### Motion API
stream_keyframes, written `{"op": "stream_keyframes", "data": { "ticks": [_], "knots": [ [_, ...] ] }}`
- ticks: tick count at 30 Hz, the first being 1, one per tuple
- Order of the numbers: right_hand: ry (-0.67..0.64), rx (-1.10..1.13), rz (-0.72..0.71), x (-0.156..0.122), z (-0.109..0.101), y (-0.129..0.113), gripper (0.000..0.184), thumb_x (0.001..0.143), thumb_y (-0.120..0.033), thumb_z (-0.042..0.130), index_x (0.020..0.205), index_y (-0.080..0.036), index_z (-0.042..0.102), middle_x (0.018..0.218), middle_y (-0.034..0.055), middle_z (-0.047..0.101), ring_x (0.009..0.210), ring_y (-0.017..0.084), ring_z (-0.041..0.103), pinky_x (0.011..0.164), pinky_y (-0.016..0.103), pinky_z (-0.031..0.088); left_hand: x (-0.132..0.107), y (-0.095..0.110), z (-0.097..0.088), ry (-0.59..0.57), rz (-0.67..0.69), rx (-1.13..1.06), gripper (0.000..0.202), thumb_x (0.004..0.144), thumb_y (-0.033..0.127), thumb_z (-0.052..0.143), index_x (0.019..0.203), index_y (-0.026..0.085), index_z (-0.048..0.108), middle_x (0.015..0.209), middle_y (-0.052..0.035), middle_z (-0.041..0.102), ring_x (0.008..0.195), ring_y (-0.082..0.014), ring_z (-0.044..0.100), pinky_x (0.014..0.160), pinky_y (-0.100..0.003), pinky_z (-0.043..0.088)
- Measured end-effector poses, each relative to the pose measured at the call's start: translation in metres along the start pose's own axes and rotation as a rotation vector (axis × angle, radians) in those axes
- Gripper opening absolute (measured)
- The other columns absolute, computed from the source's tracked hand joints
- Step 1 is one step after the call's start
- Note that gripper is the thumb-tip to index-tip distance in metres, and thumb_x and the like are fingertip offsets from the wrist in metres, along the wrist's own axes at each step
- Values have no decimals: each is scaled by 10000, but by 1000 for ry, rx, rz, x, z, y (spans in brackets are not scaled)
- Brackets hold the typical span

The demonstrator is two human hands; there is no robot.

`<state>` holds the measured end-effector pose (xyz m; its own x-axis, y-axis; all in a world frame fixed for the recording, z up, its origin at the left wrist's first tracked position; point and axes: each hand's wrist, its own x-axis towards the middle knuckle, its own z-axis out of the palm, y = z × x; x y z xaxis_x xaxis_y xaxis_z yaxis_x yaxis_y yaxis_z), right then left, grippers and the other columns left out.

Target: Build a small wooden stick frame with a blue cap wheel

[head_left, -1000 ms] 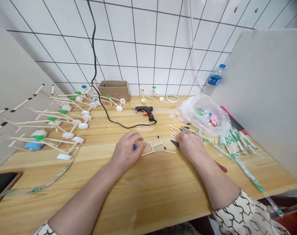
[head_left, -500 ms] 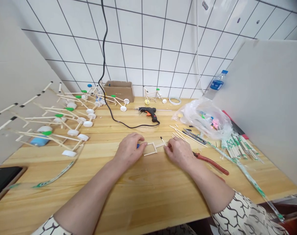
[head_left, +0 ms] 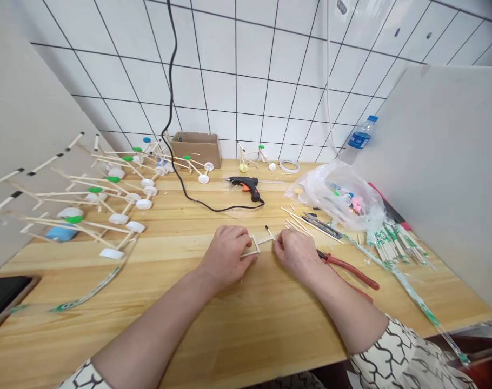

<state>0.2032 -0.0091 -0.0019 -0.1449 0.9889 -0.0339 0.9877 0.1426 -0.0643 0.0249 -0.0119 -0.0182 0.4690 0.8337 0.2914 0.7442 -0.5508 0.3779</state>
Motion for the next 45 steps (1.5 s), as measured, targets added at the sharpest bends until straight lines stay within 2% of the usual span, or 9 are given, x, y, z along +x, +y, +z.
{"op": "stream_keyframes", "data": {
  "ticks": [4, 10, 14, 17, 20, 34, 45],
  "knots": [
    [5, 0, 1, -1, 0, 0, 211, 823, -253, 447, 816, -150, 630, 875, 112, 676, 823, 235, 623, 645, 301, 385, -1, 2, 2, -6, 18, 32, 121, 723, 286, 616, 744, 172, 584, 891, -68, 614, 868, -226, 538, 806, -396, 395],
    [55, -8, -43, -1, 4, 2, 188, 821, -245, 455, 807, -149, 615, 864, 109, 655, 808, 222, 600, 667, 300, 376, 1, -3, 3, 50, -60, 37, 148, 807, 244, 484, 831, 172, 611, 902, -85, 629, 892, -229, 545, 830, -409, 396],
    [150, 39, -177, -6, 9, 0, 158, 824, -230, 466, 785, -154, 599, 844, 86, 628, 787, 188, 562, 690, 275, 368, 5, -7, 0, 38, -166, 44, 177, 812, 220, 457, 791, 171, 625, 873, -90, 649, 879, -239, 553, 805, -413, 409],
    [165, 76, -289, -11, 14, -3, 145, 826, -238, 478, 791, -161, 597, 833, 71, 615, 785, 179, 544, 694, 271, 359, 8, -8, -1, 26, -208, 42, 183, 805, 212, 457, 763, 177, 633, 859, -83, 661, 868, -242, 558, 797, -411, 415],
    [158, 78, -340, -12, 18, -8, 152, 834, -242, 478, 801, -156, 599, 833, 74, 613, 798, 185, 541, 705, 281, 351, 12, -8, -1, 27, -236, 40, 157, 776, 198, 482, 730, 193, 633, 832, -66, 668, 856, -240, 566, 796, -409, 419],
    [63, 61, -309, -8, 16, -17, 173, 842, -193, 464, 828, -131, 625, 855, 95, 635, 813, 198, 561, 711, 290, 350, 20, -4, 4, -55, -287, 68, 153, 750, 174, 491, 680, 183, 627, 801, -70, 668, 842, -239, 570, 769, -390, 413],
    [73, 78, -309, -9, 17, -17, 178, 844, -195, 455, 826, -130, 619, 845, 101, 628, 792, 202, 553, 703, 300, 353, 22, -2, 3, -65, -290, 80, 161, 760, 172, 483, 695, 191, 629, 826, -63, 669, 880, -251, 559, 767, -398, 381]
  ]
}}
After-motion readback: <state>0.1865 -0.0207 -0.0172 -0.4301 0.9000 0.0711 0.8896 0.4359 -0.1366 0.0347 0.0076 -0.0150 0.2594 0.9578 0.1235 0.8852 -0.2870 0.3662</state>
